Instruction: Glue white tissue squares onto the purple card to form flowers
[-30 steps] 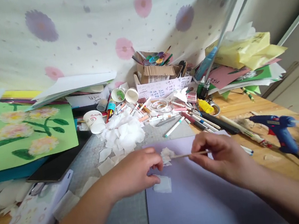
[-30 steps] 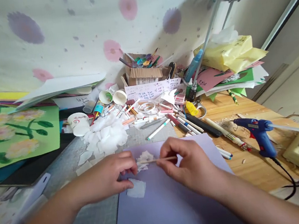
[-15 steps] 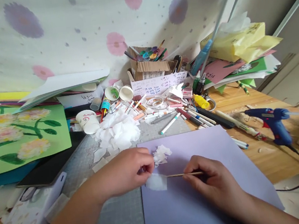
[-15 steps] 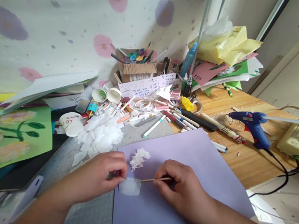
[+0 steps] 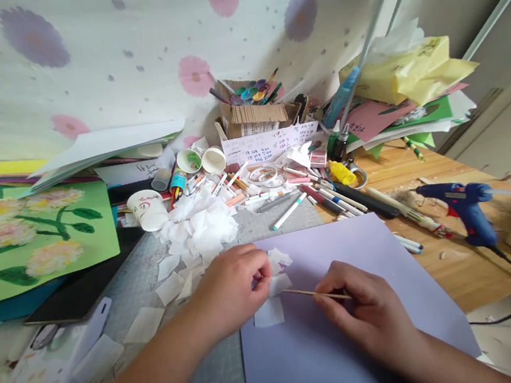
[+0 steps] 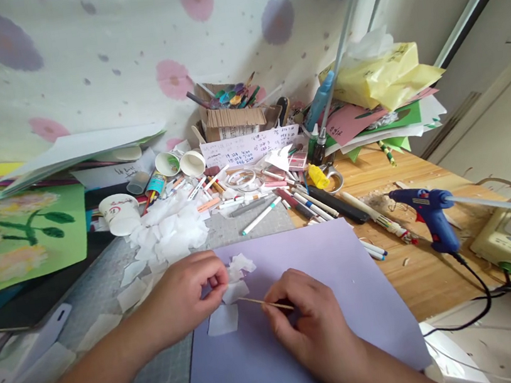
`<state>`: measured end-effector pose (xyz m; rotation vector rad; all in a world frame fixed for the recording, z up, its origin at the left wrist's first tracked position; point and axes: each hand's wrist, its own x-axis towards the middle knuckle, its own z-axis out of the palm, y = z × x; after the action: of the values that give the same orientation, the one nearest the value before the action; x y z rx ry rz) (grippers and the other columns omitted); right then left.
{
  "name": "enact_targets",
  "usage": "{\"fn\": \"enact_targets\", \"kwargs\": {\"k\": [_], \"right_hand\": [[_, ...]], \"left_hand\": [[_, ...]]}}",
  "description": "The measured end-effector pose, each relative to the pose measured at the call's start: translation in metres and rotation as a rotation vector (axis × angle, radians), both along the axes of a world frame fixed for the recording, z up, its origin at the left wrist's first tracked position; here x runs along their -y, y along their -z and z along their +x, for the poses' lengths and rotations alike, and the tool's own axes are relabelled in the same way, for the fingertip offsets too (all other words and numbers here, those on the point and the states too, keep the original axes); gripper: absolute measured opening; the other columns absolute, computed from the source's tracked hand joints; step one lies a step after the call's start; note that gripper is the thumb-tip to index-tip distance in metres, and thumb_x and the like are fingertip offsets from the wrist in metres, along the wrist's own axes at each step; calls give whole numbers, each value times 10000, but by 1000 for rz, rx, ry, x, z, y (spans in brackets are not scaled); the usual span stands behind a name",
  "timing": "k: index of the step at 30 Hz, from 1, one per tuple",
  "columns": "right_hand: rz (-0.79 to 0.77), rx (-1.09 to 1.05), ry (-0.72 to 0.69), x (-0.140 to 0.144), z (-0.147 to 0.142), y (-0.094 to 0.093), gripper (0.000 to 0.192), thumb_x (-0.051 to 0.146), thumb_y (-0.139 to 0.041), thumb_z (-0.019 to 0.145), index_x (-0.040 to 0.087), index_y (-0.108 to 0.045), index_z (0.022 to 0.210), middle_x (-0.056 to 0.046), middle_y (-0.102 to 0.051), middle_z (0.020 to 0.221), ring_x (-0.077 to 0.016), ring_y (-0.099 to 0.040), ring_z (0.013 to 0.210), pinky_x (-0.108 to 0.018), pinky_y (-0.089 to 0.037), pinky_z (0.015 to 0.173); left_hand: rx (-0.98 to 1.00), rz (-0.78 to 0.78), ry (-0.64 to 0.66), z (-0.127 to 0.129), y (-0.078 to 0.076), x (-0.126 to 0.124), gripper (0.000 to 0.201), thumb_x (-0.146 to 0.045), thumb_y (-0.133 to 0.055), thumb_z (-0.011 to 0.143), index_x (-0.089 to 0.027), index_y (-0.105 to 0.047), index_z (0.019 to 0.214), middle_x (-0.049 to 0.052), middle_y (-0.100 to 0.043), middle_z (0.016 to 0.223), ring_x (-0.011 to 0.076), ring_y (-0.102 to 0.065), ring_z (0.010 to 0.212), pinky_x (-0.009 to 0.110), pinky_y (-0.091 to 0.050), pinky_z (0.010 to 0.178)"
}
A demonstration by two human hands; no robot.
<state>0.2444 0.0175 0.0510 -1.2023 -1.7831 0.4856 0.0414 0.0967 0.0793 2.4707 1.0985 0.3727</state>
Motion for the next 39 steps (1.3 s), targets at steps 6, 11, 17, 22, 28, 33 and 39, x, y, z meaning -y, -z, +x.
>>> {"fn": "enact_targets", "kwargs": {"k": [6, 11, 17, 22, 28, 33, 39], "right_hand": [[167, 175, -53, 0, -8, 5, 147, 55, -543, 813, 196, -584, 826, -13, -586, 655, -141, -521, 613, -247, -408, 555], [293, 290, -106, 7, -16, 0, 204, 12, -509, 784, 180, -595, 860, -42, -594, 641, -165, -478, 577, -274, -407, 516], [371, 256, -61, 8, -22, -8, 219, 2, -541, 755, 188, -578, 865, -49, -601, 636, -166, -497, 584, -277, -437, 515], [369, 209, -24, 6, -24, -9, 240, -9, -545, 746, 201, -566, 859, -41, -586, 632, -164, -511, 589, -274, -438, 515], [332, 247, -52, 0, -27, -5, 230, -23, -533, 749, 189, -568, 831, -43, -586, 648, -158, -492, 589, -269, -407, 523], [296, 293, -92, -4, -27, 2, 181, -3, -525, 776, 171, -577, 779, -32, -553, 624, -153, -452, 591, -264, -366, 530], [289, 359, -144, -7, -28, 8, 159, 33, -516, 801, 156, -571, 716, -35, -536, 616, -157, -418, 597, -275, -328, 534]], "left_hand": [[-43, 30, 40, 2, 5, -2, 116, -90, -493, 726, -189, -542, 692, -15, -545, 709, 126, -491, 678, 235, -333, 604], [-61, 29, 47, 2, 7, -4, 108, -103, -497, 739, -189, -545, 694, -11, -539, 713, 132, -488, 676, 241, -327, 597], [-52, 4, 51, 0, 7, -5, 112, -85, -502, 718, -188, -515, 676, -15, -532, 716, 129, -480, 679, 235, -320, 595], [-57, 16, 75, 0, 8, -5, 110, -87, -507, 722, -188, -520, 682, -10, -544, 727, 133, -490, 693, 237, -325, 608], [-59, 33, 97, -1, 8, -4, 113, -88, -501, 736, -189, -535, 699, -1, -558, 747, 140, -502, 707, 242, -339, 620], [-79, 41, 118, -1, 10, -5, 111, -84, -507, 740, -189, -538, 717, -1, -567, 766, 142, -504, 722, 242, -336, 621], [-71, 39, 105, -3, 7, -5, 115, -79, -509, 727, -189, -521, 693, -12, -546, 744, 136, -496, 710, 241, -332, 618]]}}
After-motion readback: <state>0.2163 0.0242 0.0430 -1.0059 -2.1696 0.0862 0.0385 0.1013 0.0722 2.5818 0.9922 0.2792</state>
